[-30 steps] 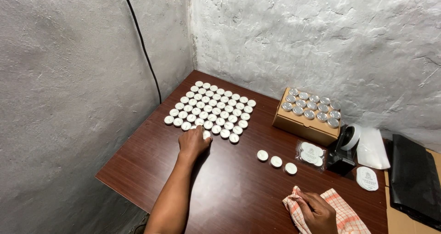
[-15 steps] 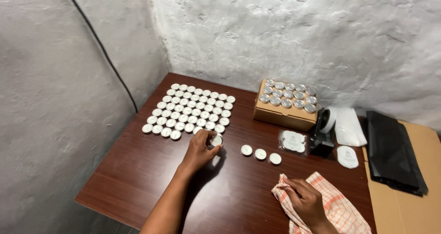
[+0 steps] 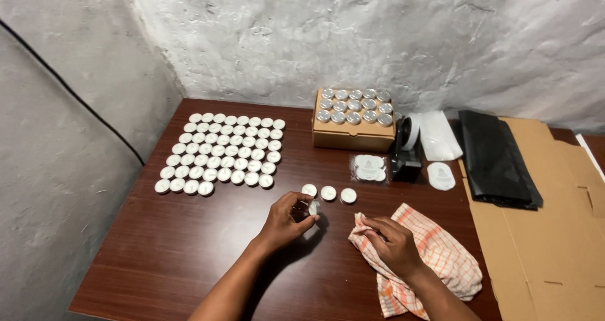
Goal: The person wipes the surface of small white candles with a checkered cloth. They pick up each candle from a grid arrangement on the table, rub it with the cloth, and place it back down. The task is performed repeatedly on multiple candles.
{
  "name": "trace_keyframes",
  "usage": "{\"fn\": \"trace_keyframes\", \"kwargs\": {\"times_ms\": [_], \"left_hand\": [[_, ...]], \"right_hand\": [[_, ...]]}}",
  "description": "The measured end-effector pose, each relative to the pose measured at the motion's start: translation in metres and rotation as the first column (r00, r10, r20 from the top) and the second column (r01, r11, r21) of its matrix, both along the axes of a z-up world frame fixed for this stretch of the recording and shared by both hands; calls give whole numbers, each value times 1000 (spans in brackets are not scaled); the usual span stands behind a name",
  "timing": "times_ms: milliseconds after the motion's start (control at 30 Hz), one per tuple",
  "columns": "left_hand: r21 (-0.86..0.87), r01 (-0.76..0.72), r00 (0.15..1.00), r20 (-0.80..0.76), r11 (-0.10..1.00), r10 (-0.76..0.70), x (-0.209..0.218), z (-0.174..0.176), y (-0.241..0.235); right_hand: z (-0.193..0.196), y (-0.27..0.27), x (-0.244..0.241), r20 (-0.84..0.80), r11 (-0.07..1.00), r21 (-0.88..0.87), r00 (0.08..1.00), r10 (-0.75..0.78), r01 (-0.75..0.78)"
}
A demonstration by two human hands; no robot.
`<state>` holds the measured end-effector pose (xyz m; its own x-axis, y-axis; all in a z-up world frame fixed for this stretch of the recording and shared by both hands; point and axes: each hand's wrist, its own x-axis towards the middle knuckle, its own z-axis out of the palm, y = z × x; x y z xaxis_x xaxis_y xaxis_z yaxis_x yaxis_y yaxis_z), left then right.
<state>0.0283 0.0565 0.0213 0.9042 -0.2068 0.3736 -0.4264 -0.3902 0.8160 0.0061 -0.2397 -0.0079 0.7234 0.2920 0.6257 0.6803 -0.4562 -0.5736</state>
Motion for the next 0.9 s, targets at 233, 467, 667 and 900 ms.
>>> {"fn": "trace_keyframes", "kwargs": {"times_ms": [233, 467, 667, 900], "left_hand": [[-125, 59, 990, -119, 990, -74, -9, 4, -20], [-194, 144, 962, -202, 970, -183, -14, -4, -32], [-292, 197, 921, -274, 936, -279, -16, -7, -39], [-332, 239, 900, -277, 912, -337, -16, -20, -42]], "right_hand": [[-1, 3, 0, -16, 1000, 10, 999, 29, -29], [2, 7, -2, 102, 993, 8, 988, 116, -117], [1, 15, 0, 211, 976, -9, 954, 214, -217], [19, 20, -2, 300, 931, -86, 882, 364, -355]]}}
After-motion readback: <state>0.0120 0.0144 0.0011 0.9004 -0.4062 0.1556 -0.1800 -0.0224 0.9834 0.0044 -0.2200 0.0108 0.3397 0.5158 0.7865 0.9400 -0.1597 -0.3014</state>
